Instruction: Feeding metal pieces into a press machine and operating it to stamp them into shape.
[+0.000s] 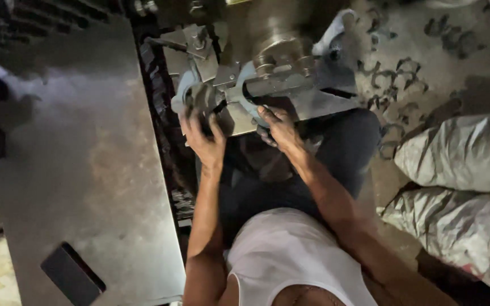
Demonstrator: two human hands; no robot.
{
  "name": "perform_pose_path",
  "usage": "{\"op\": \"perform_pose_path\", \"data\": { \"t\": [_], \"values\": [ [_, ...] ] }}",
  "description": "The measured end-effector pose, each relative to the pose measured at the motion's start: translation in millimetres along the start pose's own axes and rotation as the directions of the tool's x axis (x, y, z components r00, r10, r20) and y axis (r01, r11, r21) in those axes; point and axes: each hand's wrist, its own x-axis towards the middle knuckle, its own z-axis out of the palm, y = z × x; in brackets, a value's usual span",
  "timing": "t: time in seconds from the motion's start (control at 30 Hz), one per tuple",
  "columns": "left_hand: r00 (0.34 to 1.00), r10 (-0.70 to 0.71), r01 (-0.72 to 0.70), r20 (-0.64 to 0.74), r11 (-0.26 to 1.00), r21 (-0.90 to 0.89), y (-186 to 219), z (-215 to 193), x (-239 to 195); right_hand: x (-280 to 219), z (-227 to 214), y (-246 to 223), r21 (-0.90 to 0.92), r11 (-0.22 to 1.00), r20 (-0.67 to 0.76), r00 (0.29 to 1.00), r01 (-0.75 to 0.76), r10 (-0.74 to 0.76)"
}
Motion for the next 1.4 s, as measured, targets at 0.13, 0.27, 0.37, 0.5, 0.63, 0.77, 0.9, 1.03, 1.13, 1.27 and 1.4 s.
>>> {"op": "perform_pose_path", "data": {
  "t": [0.13, 0.27, 0.37, 0.5, 0.63, 0.77, 0.9, 1.03, 1.13, 1.27, 1.4],
  "values": [
    [0.996, 0.083, -0.083, 0.027, 0.996, 0.012, -1.5, 10.5, -20.3, 5.5, 0.2, -0.3, 0.017, 0.999, -0.016, 0.999, 0.031, -0.03],
    [0.985, 0.168, -0.166, 0.049, 0.986, -0.033, 2.2, 13.4, -27.2, -9.7, 10.0, -20.0, -0.017, 1.0, -0.025, 1.0, 0.0, 0.0],
    [0.981, 0.192, -0.188, 0.037, 0.979, -0.082, 6.0, 21.8, -27.3, -1.8, 4.0, -10.9, -0.05, 0.999, -0.022, 1.0, 0.004, -0.005],
    [0.974, 0.215, -0.206, 0.066, 0.972, -0.115, 12.0, 30.9, -37.4, 5.3, -2.5, 1.3, -0.021, 1.0, -0.004, 1.0, 0.024, -0.024],
    [0.957, 0.264, -0.251, 0.12, 0.962, -0.11, 12.5, 38.8, -42.7, 10.4, -2.7, -8.2, 0.012, 1.0, -0.006, 1.0, -0.005, 0.006],
    [0.934, 0.291, -0.282, 0.205, 0.957, -0.075, 18.2, 40.2, -43.8, 31.0, -32.5, 9.4, 0.083, 0.988, -0.046, 0.99, -0.132, 0.136],
    [0.911, 0.33, -0.333, 0.246, 0.942, -0.031, 15.2, 48.8, -25.8, -16.5, -21.6, -46.8, 0.265, 0.961, -0.063, 0.993, -0.081, 0.101],
    [0.894, 0.306, -0.341, 0.326, 0.938, 0.054, 27.4, 52.7, 6.4, -6.2, -52.6, -3.0, 0.272, 0.956, 0.023, 0.992, 0.11, -0.121],
    [0.872, 0.259, -0.317, 0.415, 0.945, 0.076, 24.8, 51.7, 27.5, 9.8, -62.5, 22.6, 0.057, 0.979, -0.138, 0.972, 0.197, -0.188],
    [0.927, 0.215, -0.174, 0.307, 0.972, -0.156, 18.1, 44.8, 43.1, 53.1, -87.6, 69.6, 0.091, 0.968, -0.21, 0.954, 0.236, -0.213],
    [0.928, -0.049, 0.27, 0.369, 0.771, -0.577, -34.0, 70.9, 1.0, 17.7, -72.9, 61.7, 0.356, 0.89, 0.033, 0.948, 0.284, -0.315]
  ]
}}
